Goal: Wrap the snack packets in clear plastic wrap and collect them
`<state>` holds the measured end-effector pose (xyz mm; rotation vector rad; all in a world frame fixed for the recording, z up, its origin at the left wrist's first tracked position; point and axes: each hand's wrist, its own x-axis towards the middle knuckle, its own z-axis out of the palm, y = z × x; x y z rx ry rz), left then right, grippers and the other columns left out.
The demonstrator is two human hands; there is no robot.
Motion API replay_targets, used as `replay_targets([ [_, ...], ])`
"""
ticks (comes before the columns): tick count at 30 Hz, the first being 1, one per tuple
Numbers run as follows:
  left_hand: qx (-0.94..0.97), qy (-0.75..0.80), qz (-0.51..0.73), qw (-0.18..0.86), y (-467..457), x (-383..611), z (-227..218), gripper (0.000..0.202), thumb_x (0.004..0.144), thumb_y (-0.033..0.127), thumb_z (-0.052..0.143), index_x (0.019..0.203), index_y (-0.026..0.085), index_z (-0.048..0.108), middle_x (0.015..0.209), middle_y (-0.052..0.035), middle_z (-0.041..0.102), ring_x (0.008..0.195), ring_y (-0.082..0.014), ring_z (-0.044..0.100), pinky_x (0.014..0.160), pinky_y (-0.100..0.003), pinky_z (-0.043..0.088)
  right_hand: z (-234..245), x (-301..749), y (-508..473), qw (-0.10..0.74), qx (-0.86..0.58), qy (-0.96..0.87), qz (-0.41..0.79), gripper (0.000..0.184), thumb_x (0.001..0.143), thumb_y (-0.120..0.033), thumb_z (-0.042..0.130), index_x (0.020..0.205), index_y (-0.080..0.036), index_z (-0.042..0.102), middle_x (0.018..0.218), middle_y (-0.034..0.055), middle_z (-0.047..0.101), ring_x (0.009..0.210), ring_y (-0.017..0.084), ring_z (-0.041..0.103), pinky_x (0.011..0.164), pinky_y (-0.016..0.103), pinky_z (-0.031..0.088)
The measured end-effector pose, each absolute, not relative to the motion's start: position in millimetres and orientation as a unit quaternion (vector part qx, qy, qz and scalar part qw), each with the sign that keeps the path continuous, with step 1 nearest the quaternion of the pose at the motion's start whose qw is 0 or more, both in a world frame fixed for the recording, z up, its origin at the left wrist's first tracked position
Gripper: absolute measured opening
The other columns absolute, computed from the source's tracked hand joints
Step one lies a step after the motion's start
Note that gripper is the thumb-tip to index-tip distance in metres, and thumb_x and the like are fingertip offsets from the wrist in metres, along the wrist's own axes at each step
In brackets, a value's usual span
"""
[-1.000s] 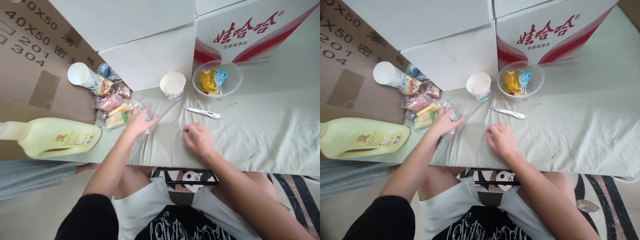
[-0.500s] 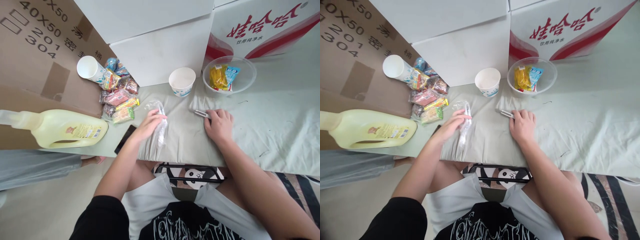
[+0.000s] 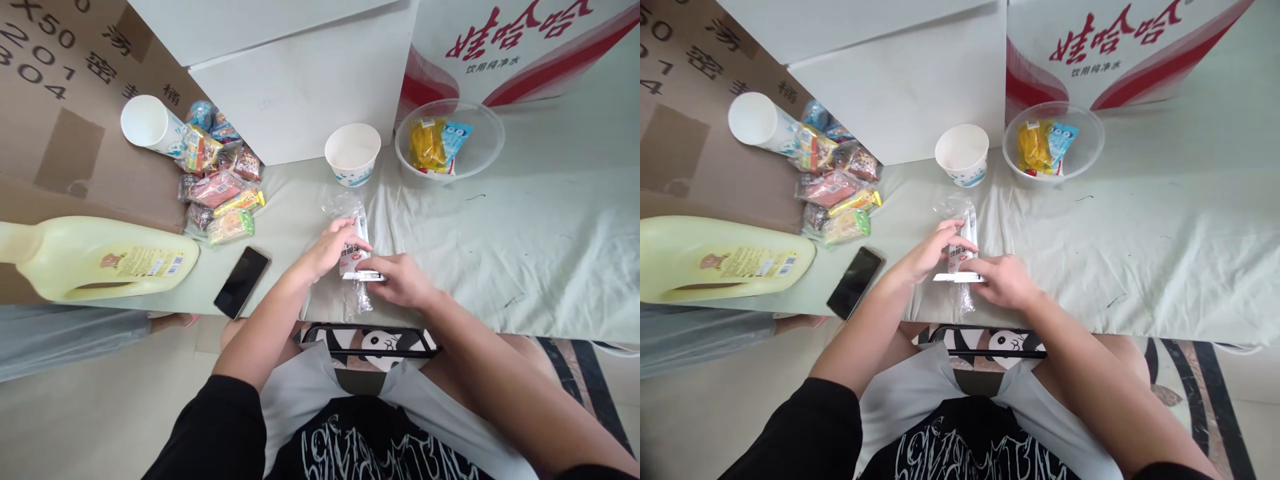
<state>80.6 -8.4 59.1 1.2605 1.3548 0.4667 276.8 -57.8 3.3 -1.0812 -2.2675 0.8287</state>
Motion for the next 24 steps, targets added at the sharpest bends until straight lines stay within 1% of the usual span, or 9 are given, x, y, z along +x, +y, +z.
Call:
replay_targets([
  [3, 0.494, 0.574, 0.212, 0.618, -4, 78, 62, 0.055, 0.096, 0.051, 0.035, 0.077, 0.025, 0.080, 0.153, 0.0004, 0.053, 0.141, -0.0335, 0.045, 0.094, -0.043, 0.056, 3, 280, -57, 0.240, -0.395, -0.840, 0.284, 0.045, 0.079, -0.010, 0.053, 0.117, -0.029, 0.070, 0.098, 0.0007, 0.077, 0.069, 0.013, 0.063, 0.063, 0.025, 0.039],
  [5, 0.476, 0.567, 0.219, 0.636, -1, 76, 62, 0.053, 0.095, 0.052, 0.037, 0.078, 0.025, 0.079, 0.150, -0.0003, 0.056, 0.139, -0.0326, 0.046, 0.086, -0.037, 0.057, 2, 278, -58, 0.247, -0.399, -0.840, 0.274, 0.042, 0.083, -0.013, 0.054, 0.118, -0.030, 0.070, 0.100, 0.0010, 0.077, 0.070, 0.013, 0.062, 0.061, 0.025, 0.038],
  [9, 0.462, 0.557, 0.247, 0.644, 0, 77, 60, 0.040, 0.092, 0.048, 0.045, 0.083, 0.023, 0.076, 0.140, -0.0028, 0.062, 0.134, -0.0286, 0.050, 0.075, -0.028, 0.057, -1, 267, -62, 0.289, -0.438, -0.812, 0.255, 0.021, 0.089, -0.022, 0.056, 0.099, -0.026, 0.075, 0.082, 0.0018, 0.065, 0.067, 0.013, 0.056, 0.057, 0.026, 0.035],
  [12, 0.411, 0.567, 0.308, 0.643, -4, 73, 60, 0.021, 0.085, 0.037, 0.054, 0.089, 0.025, 0.071, 0.122, -0.0028, 0.067, 0.122, -0.0246, 0.057, 0.069, -0.026, 0.056, 0, 263, -62, 0.345, -0.487, -0.759, 0.260, 0.014, 0.085, -0.022, 0.061, 0.088, -0.022, 0.075, 0.090, 0.0063, 0.059, 0.075, 0.015, 0.056, 0.064, 0.027, 0.042],
  [14, 0.344, 0.590, 0.340, 0.646, -12, 67, 60, 0.014, 0.082, 0.034, 0.061, 0.089, 0.024, 0.068, 0.110, -0.0029, 0.069, 0.110, -0.0218, 0.061, 0.070, -0.027, 0.056, 3, 265, -59, 0.375, -0.492, -0.732, 0.285, 0.012, 0.083, -0.021, 0.062, 0.087, -0.021, 0.074, 0.102, 0.0100, 0.061, 0.082, 0.018, 0.060, 0.070, 0.030, 0.047],
  [16, 0.261, 0.591, 0.328, 0.689, -23, 62, 58, 0.018, 0.082, 0.037, 0.063, 0.088, 0.021, 0.067, 0.099, -0.0059, 0.070, 0.097, -0.0207, 0.065, 0.073, -0.030, 0.057, 6, 268, -57, 0.395, -0.462, -0.721, 0.333, 0.013, 0.084, -0.021, 0.060, 0.090, -0.020, 0.071, 0.108, 0.0108, 0.065, 0.088, 0.020, 0.064, 0.076, 0.032, 0.051],
  [20, 0.172, 0.499, 0.254, 0.810, -35, 63, 49, 0.037, 0.084, 0.052, 0.062, 0.092, 0.016, 0.069, 0.082, -0.0092, 0.071, 0.075, -0.0221, 0.067, 0.074, -0.037, 0.057, 11, 269, -57, 0.399, -0.375, -0.727, 0.414, 0.013, 0.087, -0.023, 0.058, 0.094, -0.020, 0.068, 0.098, 0.0081, 0.073, 0.091, 0.020, 0.069, 0.081, 0.032, 0.054],
  [22, 0.183, 0.483, 0.277, 0.810, -29, 68, 42, 0.039, 0.085, 0.053, 0.061, 0.095, 0.017, 0.070, 0.078, -0.0078, 0.071, 0.072, -0.0229, 0.068, 0.072, -0.037, 0.056, 12, 268, -60, 0.398, -0.351, -0.732, 0.427, 0.013, 0.089, -0.026, 0.059, 0.095, -0.020, 0.068, 0.097, 0.0081, 0.074, 0.090, 0.020, 0.070, 0.080, 0.031, 0.054],
  [24, 0.195, 0.495, 0.324, 0.782, -17, 73, 34, 0.031, 0.087, 0.047, 0.061, 0.095, 0.018, 0.069, 0.078, -0.0058, 0.072, 0.074, -0.0225, 0.069, 0.072, -0.035, 0.055, 13, 266, -63, 0.402, -0.335, -0.731, 0.437, 0.013, 0.089, -0.028, 0.059, 0.095, -0.020, 0.068, 0.095, 0.0076, 0.074, 0.086, 0.019, 0.071, 0.078, 0.030, 0.054],
])
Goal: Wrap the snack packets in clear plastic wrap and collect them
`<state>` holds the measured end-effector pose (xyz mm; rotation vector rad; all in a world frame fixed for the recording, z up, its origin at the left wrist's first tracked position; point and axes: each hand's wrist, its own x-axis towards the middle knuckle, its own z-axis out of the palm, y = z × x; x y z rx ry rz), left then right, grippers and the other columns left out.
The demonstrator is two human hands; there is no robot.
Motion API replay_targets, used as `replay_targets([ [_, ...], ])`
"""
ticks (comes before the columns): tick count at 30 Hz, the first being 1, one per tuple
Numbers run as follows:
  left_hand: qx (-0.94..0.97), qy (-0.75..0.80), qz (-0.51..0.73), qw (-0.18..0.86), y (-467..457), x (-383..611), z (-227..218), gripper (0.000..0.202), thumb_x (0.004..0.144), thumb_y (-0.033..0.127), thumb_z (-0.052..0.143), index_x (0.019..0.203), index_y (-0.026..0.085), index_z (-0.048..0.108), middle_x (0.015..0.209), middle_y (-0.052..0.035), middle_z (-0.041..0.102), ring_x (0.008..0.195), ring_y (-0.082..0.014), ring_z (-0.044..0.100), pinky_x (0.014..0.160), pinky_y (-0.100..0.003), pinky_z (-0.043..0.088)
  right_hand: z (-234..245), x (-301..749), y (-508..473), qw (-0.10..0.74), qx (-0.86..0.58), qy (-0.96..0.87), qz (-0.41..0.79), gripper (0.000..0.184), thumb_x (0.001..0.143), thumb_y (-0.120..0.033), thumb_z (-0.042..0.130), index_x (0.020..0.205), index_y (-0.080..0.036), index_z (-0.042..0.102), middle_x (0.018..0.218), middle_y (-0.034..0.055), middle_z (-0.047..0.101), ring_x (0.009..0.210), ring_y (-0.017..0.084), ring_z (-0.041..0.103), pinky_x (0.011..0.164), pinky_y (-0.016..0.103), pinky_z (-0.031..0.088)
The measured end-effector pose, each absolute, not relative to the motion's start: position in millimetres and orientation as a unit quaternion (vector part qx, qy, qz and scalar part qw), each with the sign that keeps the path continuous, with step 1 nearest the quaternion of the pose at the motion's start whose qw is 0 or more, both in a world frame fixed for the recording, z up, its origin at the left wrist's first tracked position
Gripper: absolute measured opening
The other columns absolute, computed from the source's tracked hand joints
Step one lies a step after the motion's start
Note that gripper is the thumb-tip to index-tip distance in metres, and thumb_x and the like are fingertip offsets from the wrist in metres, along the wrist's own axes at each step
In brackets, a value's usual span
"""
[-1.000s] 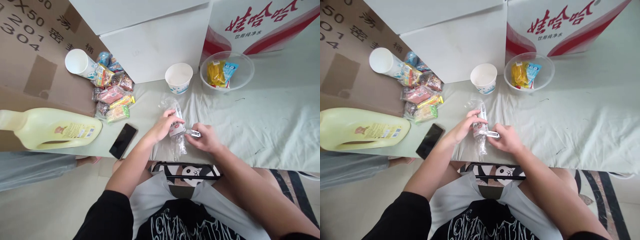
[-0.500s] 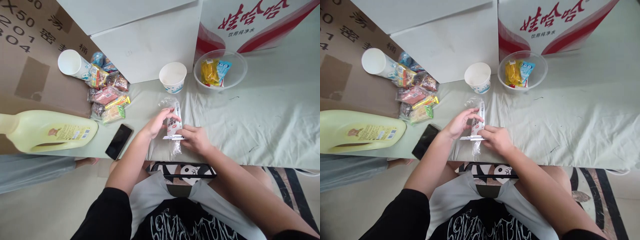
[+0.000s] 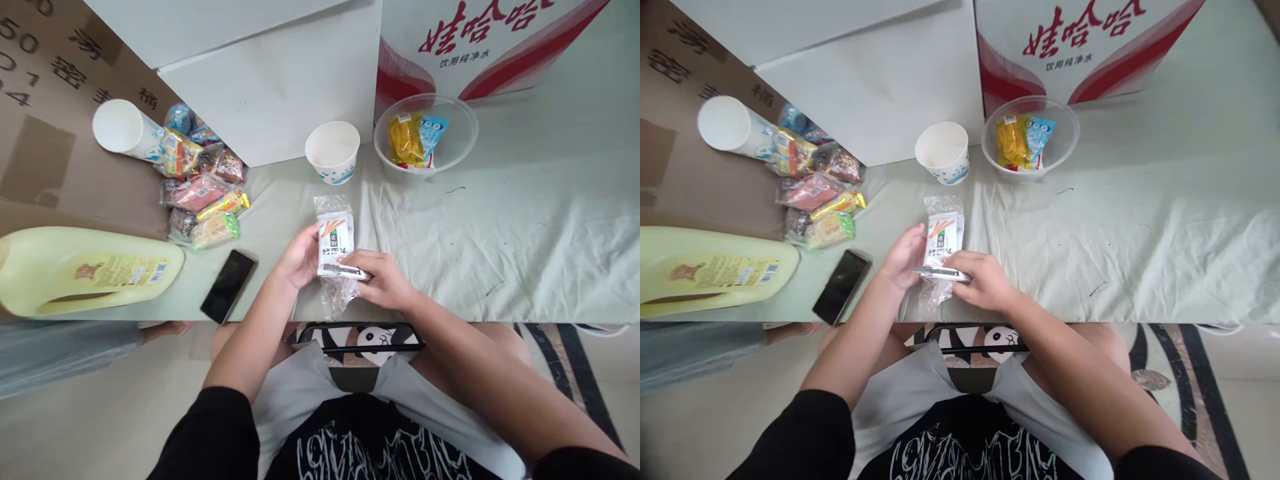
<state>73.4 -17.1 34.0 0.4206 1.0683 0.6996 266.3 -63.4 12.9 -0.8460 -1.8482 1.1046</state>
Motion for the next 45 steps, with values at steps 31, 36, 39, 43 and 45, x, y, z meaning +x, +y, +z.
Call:
replay_targets([
  [31, 0.654, 0.454, 0.476, 0.374, -28, 48, -4, 0.027, 0.098, 0.046, 0.058, 0.097, 0.025, 0.075, 0.136, -0.0078, 0.065, 0.113, -0.0213, 0.069, 0.082, -0.033, 0.060, -5, 244, -65, 0.421, -0.528, -0.669, 0.310, 0.021, 0.087, -0.034, 0.070, 0.072, -0.022, 0.062, 0.079, 0.0019, 0.060, 0.069, 0.015, 0.056, 0.063, 0.030, 0.046],
  [36, 0.678, 0.448, 0.444, 0.376, -35, 55, -10, 0.035, 0.097, 0.055, 0.055, 0.113, 0.027, 0.069, 0.147, -0.0103, 0.055, 0.132, -0.0252, 0.059, 0.102, -0.039, 0.056, -1, 246, -64, 0.401, -0.561, -0.640, 0.338, 0.025, 0.084, -0.032, 0.068, 0.067, -0.022, 0.053, 0.067, -0.0019, 0.054, 0.061, 0.013, 0.051, 0.059, 0.028, 0.041],
  [39, 0.726, 0.424, 0.409, 0.354, -36, 55, -11, 0.061, 0.079, 0.062, 0.075, 0.126, 0.028, 0.060, 0.146, -0.0134, 0.052, 0.137, -0.0316, 0.053, 0.111, -0.046, 0.050, 0, 245, -64, 0.392, -0.583, -0.627, 0.337, 0.022, 0.084, -0.032, 0.067, 0.068, -0.022, 0.054, 0.067, -0.0017, 0.055, 0.062, 0.014, 0.052, 0.059, 0.028, 0.041],
  [43, 0.751, 0.455, 0.372, 0.302, -40, 58, -6, 0.059, 0.073, 0.033, 0.084, 0.124, 0.028, 0.055, 0.138, -0.0125, 0.055, 0.136, -0.0314, 0.053, 0.112, -0.048, 0.049, 0, 242, -64, 0.380, -0.591, -0.631, 0.328, 0.021, 0.085, -0.030, 0.064, 0.069, -0.022, 0.054, 0.067, -0.0014, 0.054, 0.061, 0.014, 0.051, 0.060, 0.028, 0.040],
  [45, 0.739, 0.476, 0.376, 0.294, -42, 60, -6, 0.039, 0.078, 0.023, 0.078, 0.112, 0.027, 0.058, 0.129, -0.0107, 0.059, 0.128, -0.0279, 0.059, 0.102, -0.044, 0.055, -1, 242, -64, 0.380, -0.591, -0.632, 0.328, 0.021, 0.086, -0.032, 0.064, 0.071, -0.022, 0.055, 0.069, -0.0009, 0.055, 0.063, 0.014, 0.052, 0.061, 0.029, 0.041],
])
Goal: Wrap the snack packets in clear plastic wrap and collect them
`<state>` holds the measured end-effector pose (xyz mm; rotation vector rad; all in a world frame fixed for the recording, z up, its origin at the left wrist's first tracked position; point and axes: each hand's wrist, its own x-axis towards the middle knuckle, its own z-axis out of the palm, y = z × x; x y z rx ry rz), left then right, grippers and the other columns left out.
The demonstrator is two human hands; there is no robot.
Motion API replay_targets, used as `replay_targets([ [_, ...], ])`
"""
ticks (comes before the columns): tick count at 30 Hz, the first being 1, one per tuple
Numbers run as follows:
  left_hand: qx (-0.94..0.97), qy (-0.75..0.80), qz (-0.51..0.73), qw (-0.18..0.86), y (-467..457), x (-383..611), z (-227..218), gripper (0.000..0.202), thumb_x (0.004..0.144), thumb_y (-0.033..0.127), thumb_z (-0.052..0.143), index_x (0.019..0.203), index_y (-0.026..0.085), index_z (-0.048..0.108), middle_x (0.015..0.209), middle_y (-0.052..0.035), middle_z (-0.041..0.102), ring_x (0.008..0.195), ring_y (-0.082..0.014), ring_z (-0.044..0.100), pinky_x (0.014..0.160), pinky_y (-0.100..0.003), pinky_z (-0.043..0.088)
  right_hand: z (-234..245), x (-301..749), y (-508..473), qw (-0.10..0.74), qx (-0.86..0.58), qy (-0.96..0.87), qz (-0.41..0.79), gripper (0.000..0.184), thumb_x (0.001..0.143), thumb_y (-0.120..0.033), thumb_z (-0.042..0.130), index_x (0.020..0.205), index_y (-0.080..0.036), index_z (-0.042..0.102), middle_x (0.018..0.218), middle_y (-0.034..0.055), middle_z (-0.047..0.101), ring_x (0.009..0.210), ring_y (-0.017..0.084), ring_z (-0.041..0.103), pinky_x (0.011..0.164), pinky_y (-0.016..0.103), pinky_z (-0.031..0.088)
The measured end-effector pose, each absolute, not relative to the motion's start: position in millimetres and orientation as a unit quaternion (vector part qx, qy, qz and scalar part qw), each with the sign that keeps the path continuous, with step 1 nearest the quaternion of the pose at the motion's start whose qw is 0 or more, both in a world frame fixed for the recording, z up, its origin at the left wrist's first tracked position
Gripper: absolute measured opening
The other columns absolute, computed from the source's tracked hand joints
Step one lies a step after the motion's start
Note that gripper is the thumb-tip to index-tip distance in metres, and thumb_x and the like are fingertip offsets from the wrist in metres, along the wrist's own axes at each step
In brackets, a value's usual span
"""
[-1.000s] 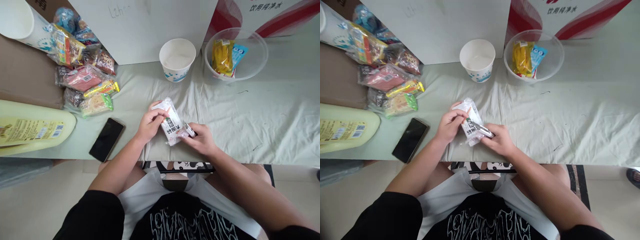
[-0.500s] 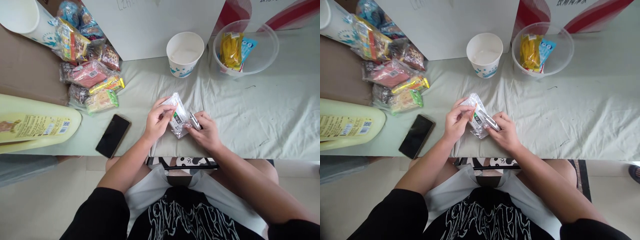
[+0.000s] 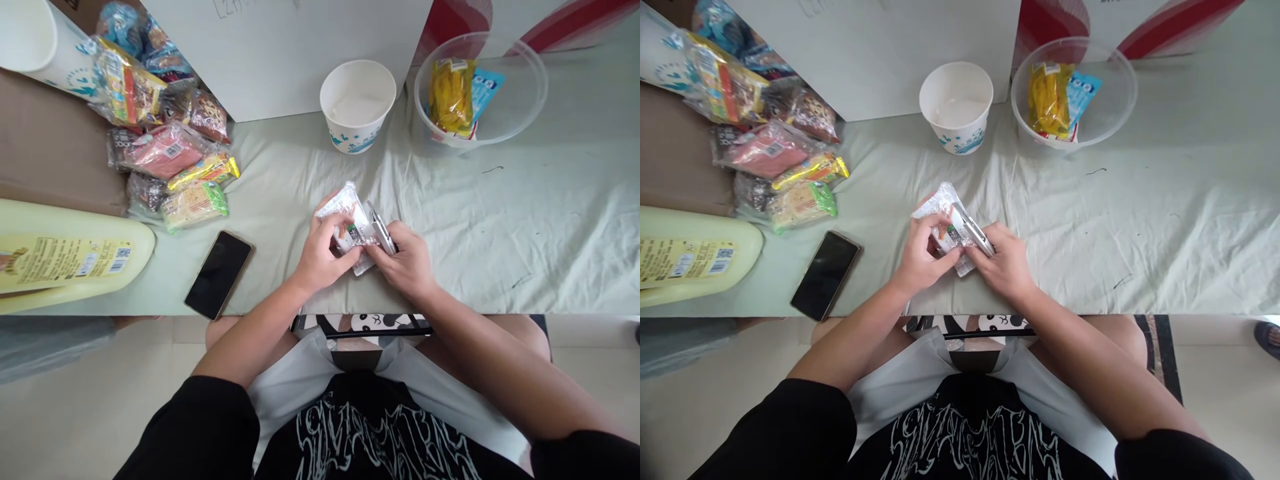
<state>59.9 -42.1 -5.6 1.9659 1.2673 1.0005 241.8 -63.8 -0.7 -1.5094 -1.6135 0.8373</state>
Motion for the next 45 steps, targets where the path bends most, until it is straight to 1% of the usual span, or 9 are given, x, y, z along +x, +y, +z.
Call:
replay_targets([
  [4, 0.726, 0.490, 0.384, 0.294, -38, 58, -8, 0.025, 0.080, 0.027, 0.078, 0.088, 0.024, 0.055, 0.115, -0.0079, 0.062, 0.110, -0.0229, 0.065, 0.076, -0.032, 0.058, 2, 246, -65, 0.399, -0.567, -0.642, 0.327, 0.015, 0.088, -0.036, 0.061, 0.085, -0.022, 0.061, 0.077, 0.0011, 0.060, 0.069, 0.017, 0.056, 0.066, 0.032, 0.044],
  [14, 0.729, 0.501, 0.426, 0.190, -22, 39, -2, 0.025, 0.082, 0.023, 0.075, 0.085, 0.026, 0.050, 0.104, -0.0056, 0.061, 0.103, -0.0221, 0.064, 0.083, -0.036, 0.056, -5, 245, -83, 0.417, -0.497, -0.575, 0.499, 0.026, 0.103, -0.043, 0.044, 0.120, -0.026, 0.053, 0.065, -0.0054, 0.053, 0.050, 0.013, 0.048, 0.052, 0.030, 0.041],
  [21, 0.755, 0.481, 0.414, 0.168, -27, 43, -2, 0.024, 0.083, 0.026, 0.075, 0.085, 0.026, 0.051, 0.127, -0.0091, 0.060, 0.131, -0.0259, 0.056, 0.096, -0.042, 0.056, -3, 235, -86, 0.410, -0.481, -0.565, 0.531, 0.028, 0.104, -0.050, 0.044, 0.108, -0.024, 0.055, 0.064, -0.0047, 0.054, 0.049, 0.011, 0.049, 0.050, 0.027, 0.040],
  [26, 0.754, 0.452, 0.437, 0.192, -27, 46, -3, 0.023, 0.086, 0.029, 0.073, 0.086, 0.027, 0.050, 0.132, -0.0095, 0.058, 0.132, -0.0257, 0.056, 0.100, -0.045, 0.056, 9, 238, -78, 0.408, -0.495, -0.627, 0.442, 0.029, 0.096, -0.050, 0.058, 0.102, -0.023, 0.065, 0.079, 0.0013, 0.064, 0.062, 0.014, 0.054, 0.058, 0.030, 0.044],
  [30, 0.752, 0.475, 0.409, 0.203, -28, 45, -3, 0.024, 0.084, 0.033, 0.074, 0.087, 0.028, 0.051, 0.129, -0.0100, 0.059, 0.133, -0.0282, 0.055, 0.106, -0.051, 0.053, 13, 240, -77, 0.371, -0.515, -0.633, 0.444, 0.038, 0.100, -0.054, 0.046, 0.103, -0.023, 0.068, 0.069, 0.0011, 0.058, 0.063, 0.017, 0.056, 0.058, 0.032, 0.044],
  [35, 0.771, 0.457, 0.378, 0.231, -30, 43, 1, 0.020, 0.081, 0.022, 0.070, 0.090, 0.027, 0.053, 0.123, -0.0112, 0.063, 0.134, -0.0301, 0.055, 0.098, -0.048, 0.058, 5, 239, -77, 0.379, -0.497, -0.589, 0.512, 0.036, 0.100, -0.055, 0.047, 0.119, -0.026, 0.054, 0.067, -0.0038, 0.058, 0.053, 0.014, 0.050, 0.053, 0.030, 0.042],
  [38, 0.792, 0.412, 0.387, 0.230, -32, 47, 5, 0.020, 0.082, 0.015, 0.066, 0.085, 0.027, 0.050, 0.119, -0.0103, 0.064, 0.134, -0.0291, 0.056, 0.092, -0.044, 0.059, 2, 239, -74, 0.400, -0.484, -0.564, 0.536, 0.028, 0.100, -0.053, 0.049, 0.108, -0.026, 0.044, 0.068, -0.0055, 0.061, 0.050, 0.011, 0.050, 0.052, 0.027, 0.041],
  [42, 0.788, 0.403, 0.413, 0.213, -35, 51, 5, 0.021, 0.083, 0.016, 0.065, 0.080, 0.026, 0.046, 0.107, -0.0071, 0.063, 0.120, -0.0264, 0.063, 0.095, -0.044, 0.056, 8, 241, -68, 0.381, -0.510, -0.553, 0.538, 0.025, 0.099, -0.047, 0.051, 0.095, -0.026, 0.038, 0.068, -0.0051, 0.063, 0.051, 0.011, 0.052, 0.053, 0.026, 0.041],
  [45, 0.740, 0.461, 0.433, 0.228, -29, 43, 0, 0.021, 0.085, 0.027, 0.068, 0.081, 0.025, 0.048, 0.095, -0.0034, 0.059, 0.090, -0.0196, 0.065, 0.086, -0.039, 0.057, 15, 244, -67, 0.331, -0.528, -0.572, 0.533, 0.023, 0.097, -0.044, 0.052, 0.090, -0.025, 0.041, 0.066, -0.0046, 0.063, 0.053, 0.011, 0.054, 0.054, 0.026, 0.041],
])
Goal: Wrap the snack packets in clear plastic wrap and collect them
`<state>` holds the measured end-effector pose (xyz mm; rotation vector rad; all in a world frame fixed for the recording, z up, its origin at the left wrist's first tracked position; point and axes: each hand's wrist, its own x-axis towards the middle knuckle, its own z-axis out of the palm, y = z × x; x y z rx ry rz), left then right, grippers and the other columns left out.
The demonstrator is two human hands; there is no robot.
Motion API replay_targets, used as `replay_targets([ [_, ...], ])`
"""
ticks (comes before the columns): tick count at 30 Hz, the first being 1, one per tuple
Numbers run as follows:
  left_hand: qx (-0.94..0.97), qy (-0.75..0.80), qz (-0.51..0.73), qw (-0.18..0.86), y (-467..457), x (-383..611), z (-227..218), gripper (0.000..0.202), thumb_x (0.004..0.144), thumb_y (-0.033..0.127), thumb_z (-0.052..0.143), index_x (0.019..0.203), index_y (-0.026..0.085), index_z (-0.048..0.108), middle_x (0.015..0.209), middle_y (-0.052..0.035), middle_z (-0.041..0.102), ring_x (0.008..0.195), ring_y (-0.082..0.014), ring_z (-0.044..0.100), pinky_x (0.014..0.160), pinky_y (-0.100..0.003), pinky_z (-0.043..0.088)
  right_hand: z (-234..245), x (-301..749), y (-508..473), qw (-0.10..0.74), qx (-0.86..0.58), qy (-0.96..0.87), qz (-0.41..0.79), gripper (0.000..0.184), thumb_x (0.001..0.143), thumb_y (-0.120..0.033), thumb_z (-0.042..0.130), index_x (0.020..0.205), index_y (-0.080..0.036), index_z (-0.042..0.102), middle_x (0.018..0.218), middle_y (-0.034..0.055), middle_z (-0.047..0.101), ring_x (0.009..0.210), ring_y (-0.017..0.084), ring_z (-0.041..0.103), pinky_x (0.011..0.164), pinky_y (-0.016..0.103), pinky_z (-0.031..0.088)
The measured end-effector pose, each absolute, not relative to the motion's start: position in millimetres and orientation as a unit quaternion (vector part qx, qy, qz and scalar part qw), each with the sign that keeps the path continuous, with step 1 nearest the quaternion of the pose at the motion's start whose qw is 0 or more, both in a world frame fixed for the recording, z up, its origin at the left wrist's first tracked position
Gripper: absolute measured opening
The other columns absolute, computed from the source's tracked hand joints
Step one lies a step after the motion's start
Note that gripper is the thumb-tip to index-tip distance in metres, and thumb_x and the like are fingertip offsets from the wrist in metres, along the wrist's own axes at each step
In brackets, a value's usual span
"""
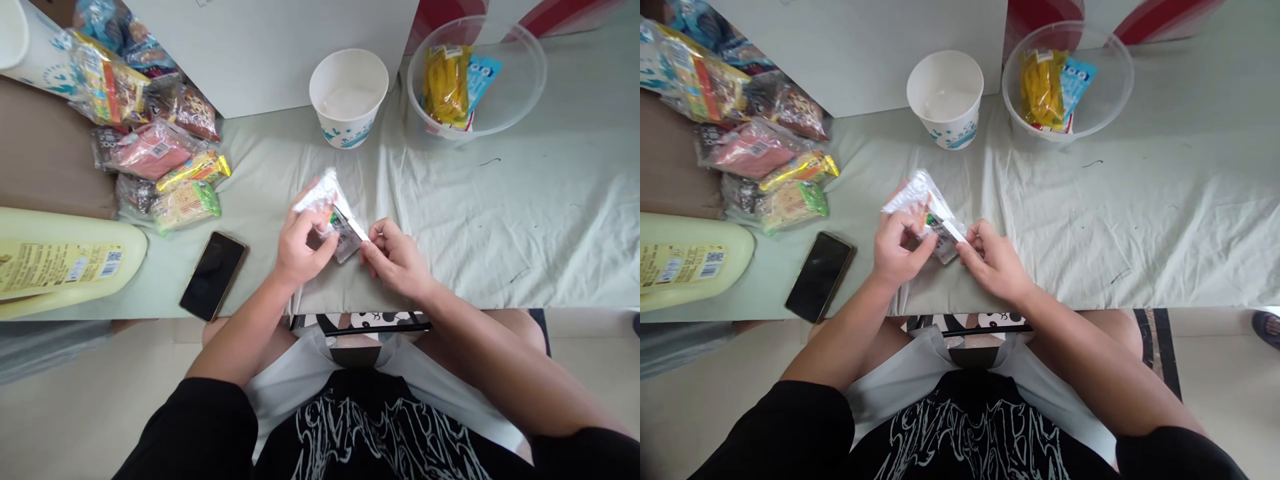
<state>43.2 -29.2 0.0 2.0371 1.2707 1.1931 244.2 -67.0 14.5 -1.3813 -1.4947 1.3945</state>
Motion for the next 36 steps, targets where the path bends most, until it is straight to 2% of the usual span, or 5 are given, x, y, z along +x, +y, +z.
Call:
replay_targets([
  [5, 0.617, 0.533, 0.530, 0.234, -2, 10, -13, 0.045, 0.082, 0.060, 0.072, 0.086, 0.026, 0.043, 0.083, 0.0010, 0.048, 0.074, -0.0152, 0.055, 0.070, -0.031, 0.052, 17, 249, -66, 0.249, -0.558, -0.622, 0.490, 0.025, 0.095, -0.046, 0.054, 0.086, -0.025, 0.044, 0.064, -0.0040, 0.061, 0.052, 0.012, 0.051, 0.051, 0.026, 0.035],
  [12, 0.614, 0.574, 0.486, 0.239, -22, 35, -25, 0.034, 0.090, 0.054, 0.065, 0.096, 0.026, 0.047, 0.098, -0.0024, 0.052, 0.084, -0.0150, 0.059, 0.075, -0.030, 0.054, 6, 292, -47, 0.254, -0.655, -0.682, 0.204, 0.026, 0.085, -0.046, 0.064, 0.100, -0.025, 0.062, 0.068, -0.0002, 0.066, 0.053, 0.016, 0.051, 0.054, 0.029, 0.035],
  [19, 0.765, 0.483, 0.408, 0.125, -39, 48, -4, 0.038, 0.090, 0.046, 0.067, 0.115, 0.022, 0.050, 0.154, -0.0192, 0.037, 0.147, -0.0365, 0.038, 0.109, -0.055, 0.045, 1, 336, -32, 0.225, -0.752, -0.616, 0.069, 0.019, 0.082, -0.038, 0.066, 0.096, -0.025, 0.069, 0.080, 0.0070, 0.070, 0.074, 0.023, 0.062, 0.065, 0.036, 0.042],
  [28, 0.777, 0.491, 0.335, 0.209, -18, 38, -12, 0.045, 0.091, 0.019, 0.061, 0.134, 0.023, 0.048, 0.122, -0.0089, 0.070, 0.106, -0.0201, 0.070, 0.090, -0.035, 0.059, -5, 322, -32, 0.283, -0.674, -0.683, -0.013, 0.016, 0.085, -0.030, 0.056, 0.087, -0.022, 0.069, 0.087, 0.0114, 0.074, 0.082, 0.029, 0.064, 0.080, 0.045, 0.050],
  [36, 0.678, 0.590, 0.401, 0.177, 0, 8, -7, 0.040, 0.078, 0.004, 0.054, 0.113, 0.022, 0.059, 0.111, -0.0058, 0.067, 0.076, -0.0131, 0.065, 0.063, -0.025, 0.053, 16, 320, -45, 0.339, -0.495, -0.766, 0.230, 0.040, 0.093, -0.058, 0.046, 0.099, -0.024, 0.068, 0.093, 0.0104, 0.073, 0.089, 0.027, 0.068, 0.080, 0.043, 0.054],
])
